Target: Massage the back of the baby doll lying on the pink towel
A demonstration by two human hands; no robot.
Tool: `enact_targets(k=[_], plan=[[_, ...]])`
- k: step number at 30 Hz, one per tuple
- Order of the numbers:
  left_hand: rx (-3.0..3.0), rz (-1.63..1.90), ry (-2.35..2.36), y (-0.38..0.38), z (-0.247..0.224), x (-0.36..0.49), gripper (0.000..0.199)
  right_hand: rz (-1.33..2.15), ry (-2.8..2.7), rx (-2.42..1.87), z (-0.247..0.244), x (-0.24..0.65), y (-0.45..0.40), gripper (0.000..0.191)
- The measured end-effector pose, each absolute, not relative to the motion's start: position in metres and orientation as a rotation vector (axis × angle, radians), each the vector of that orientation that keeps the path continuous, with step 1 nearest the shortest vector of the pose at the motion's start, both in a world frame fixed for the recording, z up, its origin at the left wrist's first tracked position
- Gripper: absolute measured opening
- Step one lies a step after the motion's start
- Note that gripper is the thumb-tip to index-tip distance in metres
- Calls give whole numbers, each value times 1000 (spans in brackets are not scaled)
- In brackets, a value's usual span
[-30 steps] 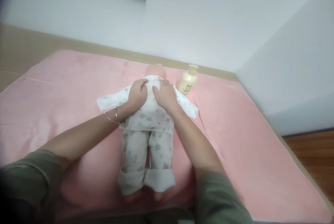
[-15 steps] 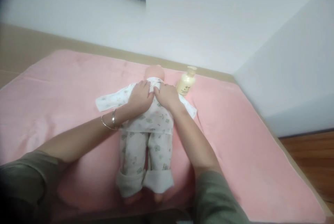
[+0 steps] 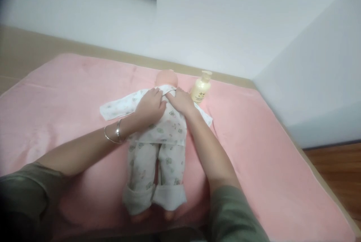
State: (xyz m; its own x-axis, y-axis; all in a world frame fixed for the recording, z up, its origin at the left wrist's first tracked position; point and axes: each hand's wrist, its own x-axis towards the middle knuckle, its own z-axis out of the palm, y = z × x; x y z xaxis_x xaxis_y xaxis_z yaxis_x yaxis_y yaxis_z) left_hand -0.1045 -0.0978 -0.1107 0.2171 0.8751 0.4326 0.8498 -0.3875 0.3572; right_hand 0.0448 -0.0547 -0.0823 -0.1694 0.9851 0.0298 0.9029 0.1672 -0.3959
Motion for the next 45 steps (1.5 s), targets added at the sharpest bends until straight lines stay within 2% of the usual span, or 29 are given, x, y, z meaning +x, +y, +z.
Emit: enact_targets(k=[2, 8, 12, 17, 22, 28, 38, 42, 45], plan=[[2358, 916, 1713, -94, -108, -108, 27, 358, -2225, -1826, -81, 41, -61, 61], [2093, 973, 1900, -66, -115, -118, 33, -105, -2291, -1907, -78, 13, -89, 50], [2263, 856, 1862, -77, -114, -112, 32, 114, -2248, -1869, -81, 21, -76, 48], [2457, 965, 1777, -97, -114, -102, 33, 456, -2154, -1823, -84, 44, -51, 58], [2248, 893, 1796, -80, -110, -112, 29, 170, -2322, -1736, -84, 34, -65, 52], [2001, 871, 1871, -62, -109, -124, 36, -99, -2428, -1577, -88, 9, -87, 48], [2423, 908, 1791, -95, -111, -103, 33, 402, -2211, -1709, -85, 43, -56, 50], [2236, 878, 1785, -81, -106, -111, 25, 142, -2331, -1758, -81, 30, -71, 46], [2014, 859, 1790, -68, -104, -120, 30, -98, -2389, -1734, -82, 15, -87, 40]])
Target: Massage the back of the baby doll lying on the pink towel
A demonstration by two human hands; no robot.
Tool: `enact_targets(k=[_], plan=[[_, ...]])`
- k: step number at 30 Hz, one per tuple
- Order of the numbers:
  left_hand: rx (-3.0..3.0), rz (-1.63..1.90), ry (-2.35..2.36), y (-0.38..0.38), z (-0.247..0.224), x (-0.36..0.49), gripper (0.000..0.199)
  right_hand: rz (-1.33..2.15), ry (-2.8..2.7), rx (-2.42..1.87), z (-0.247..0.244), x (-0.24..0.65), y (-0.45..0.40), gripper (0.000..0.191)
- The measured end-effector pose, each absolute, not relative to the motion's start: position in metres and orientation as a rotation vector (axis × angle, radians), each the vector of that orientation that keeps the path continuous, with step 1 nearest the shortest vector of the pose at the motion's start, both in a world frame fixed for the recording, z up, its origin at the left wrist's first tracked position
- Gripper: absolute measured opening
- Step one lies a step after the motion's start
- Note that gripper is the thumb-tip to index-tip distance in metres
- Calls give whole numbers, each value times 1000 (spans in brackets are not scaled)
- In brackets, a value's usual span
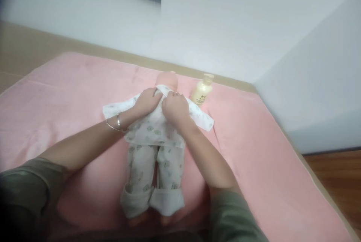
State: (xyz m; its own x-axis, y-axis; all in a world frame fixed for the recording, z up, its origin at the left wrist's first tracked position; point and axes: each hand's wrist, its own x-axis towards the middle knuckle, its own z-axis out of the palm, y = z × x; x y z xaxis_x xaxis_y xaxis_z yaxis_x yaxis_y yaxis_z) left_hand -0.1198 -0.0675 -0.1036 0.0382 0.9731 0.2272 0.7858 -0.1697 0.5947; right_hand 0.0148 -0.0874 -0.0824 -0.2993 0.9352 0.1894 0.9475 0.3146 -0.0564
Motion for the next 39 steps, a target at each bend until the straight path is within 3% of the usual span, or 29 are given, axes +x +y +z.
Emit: enact_targets(k=[3, 12, 24, 31, 39], plan=[[1983, 853, 1823, -62, -104, -123, 36, -135, -2376, -1709, -85, 10, -92, 38], [2366, 948, 1804, -83, -114, -109, 31, 299, -2202, -1690, -91, 39, -55, 49], [2163, 926, 1844, -67, -121, -118, 30, -229, -2329, -1600, -101, 13, -87, 38], [2140, 991, 1845, -69, -126, -116, 48, 33, -2299, -1560, -101, 20, -68, 53], [2154, 993, 1833, -68, -127, -117, 48, 113, -2268, -1580, -100, 21, -67, 53]])
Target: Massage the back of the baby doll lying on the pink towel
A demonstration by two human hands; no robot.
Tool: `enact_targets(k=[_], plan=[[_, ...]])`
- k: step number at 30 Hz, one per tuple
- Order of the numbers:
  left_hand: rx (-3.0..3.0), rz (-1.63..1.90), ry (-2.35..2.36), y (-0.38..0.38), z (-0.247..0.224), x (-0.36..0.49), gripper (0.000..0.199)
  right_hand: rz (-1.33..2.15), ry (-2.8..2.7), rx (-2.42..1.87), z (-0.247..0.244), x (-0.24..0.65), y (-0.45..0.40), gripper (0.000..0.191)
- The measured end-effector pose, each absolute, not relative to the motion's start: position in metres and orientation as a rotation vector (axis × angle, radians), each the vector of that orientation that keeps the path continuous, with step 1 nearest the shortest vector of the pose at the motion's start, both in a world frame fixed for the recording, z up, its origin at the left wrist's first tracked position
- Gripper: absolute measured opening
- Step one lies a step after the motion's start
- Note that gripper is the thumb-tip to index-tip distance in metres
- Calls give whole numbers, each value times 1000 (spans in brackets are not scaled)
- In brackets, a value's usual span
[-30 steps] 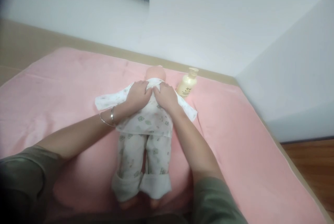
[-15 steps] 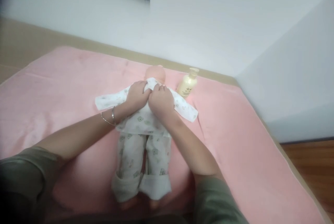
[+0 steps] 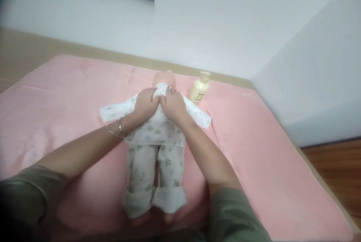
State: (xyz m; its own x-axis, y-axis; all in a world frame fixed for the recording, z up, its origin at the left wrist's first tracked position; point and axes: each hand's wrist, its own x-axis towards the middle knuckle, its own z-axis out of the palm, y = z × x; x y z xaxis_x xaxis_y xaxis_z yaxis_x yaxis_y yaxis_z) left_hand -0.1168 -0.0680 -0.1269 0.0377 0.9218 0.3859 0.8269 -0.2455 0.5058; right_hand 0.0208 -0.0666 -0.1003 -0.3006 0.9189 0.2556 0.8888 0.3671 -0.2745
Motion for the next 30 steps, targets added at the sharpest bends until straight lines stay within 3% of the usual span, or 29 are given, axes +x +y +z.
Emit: enact_targets(k=[18, 26, 30], plan=[[2365, 866, 1873, -86, -110, -110, 29, 376, -2214, -1598, -95, 40, -55, 46], [2286, 796, 1843, -86, -102, -112, 24, 258, -2268, -1702, -86, 35, -64, 45], [2135, 768, 1807, -73, -99, -120, 28, 15, -2326, -1745, -83, 21, -81, 43]])
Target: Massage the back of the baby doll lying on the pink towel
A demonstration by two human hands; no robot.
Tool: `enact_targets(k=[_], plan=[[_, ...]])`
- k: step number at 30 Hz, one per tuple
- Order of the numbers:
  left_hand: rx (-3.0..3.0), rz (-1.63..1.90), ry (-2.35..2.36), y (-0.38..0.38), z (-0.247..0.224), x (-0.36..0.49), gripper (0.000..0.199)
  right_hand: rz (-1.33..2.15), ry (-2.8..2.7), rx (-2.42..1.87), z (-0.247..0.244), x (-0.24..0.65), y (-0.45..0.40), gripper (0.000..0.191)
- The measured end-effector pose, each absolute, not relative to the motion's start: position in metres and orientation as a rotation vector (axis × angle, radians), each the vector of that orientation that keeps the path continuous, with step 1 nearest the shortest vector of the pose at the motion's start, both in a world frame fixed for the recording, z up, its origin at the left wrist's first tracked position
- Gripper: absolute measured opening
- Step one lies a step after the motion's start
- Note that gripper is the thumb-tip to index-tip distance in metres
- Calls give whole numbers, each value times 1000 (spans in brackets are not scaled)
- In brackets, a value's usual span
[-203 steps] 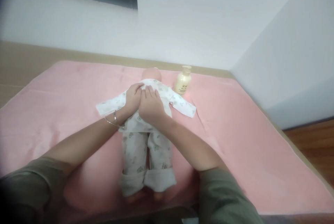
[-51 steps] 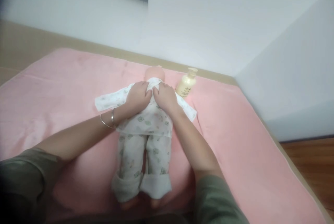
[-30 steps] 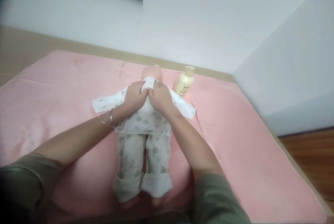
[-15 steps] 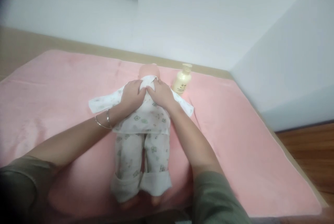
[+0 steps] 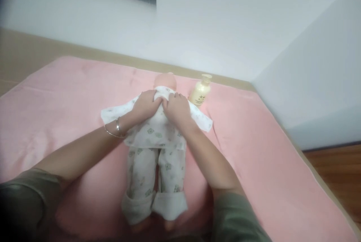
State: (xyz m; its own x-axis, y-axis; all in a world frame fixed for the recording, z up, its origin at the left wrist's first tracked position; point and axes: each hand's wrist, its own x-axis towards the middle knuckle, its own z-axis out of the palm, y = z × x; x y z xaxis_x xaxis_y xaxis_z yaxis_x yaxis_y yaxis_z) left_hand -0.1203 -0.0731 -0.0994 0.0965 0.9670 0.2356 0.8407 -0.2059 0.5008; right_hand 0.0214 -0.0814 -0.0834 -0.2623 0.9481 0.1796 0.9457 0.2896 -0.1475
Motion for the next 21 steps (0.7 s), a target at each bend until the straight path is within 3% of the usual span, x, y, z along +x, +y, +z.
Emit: enact_targets(k=[3, 12, 21], plan=[[2137, 765, 1813, -69, -100, -123, 31, -73, -2345, -1672, -87, 15, -89, 42], [2560, 769, 1776, -95, -104, -111, 24, 248, -2220, -1494, -98, 33, -56, 33], [2073, 698, 1819, -70, -98, -125, 35, 182, -2301, -1622, -88, 25, -74, 33]])
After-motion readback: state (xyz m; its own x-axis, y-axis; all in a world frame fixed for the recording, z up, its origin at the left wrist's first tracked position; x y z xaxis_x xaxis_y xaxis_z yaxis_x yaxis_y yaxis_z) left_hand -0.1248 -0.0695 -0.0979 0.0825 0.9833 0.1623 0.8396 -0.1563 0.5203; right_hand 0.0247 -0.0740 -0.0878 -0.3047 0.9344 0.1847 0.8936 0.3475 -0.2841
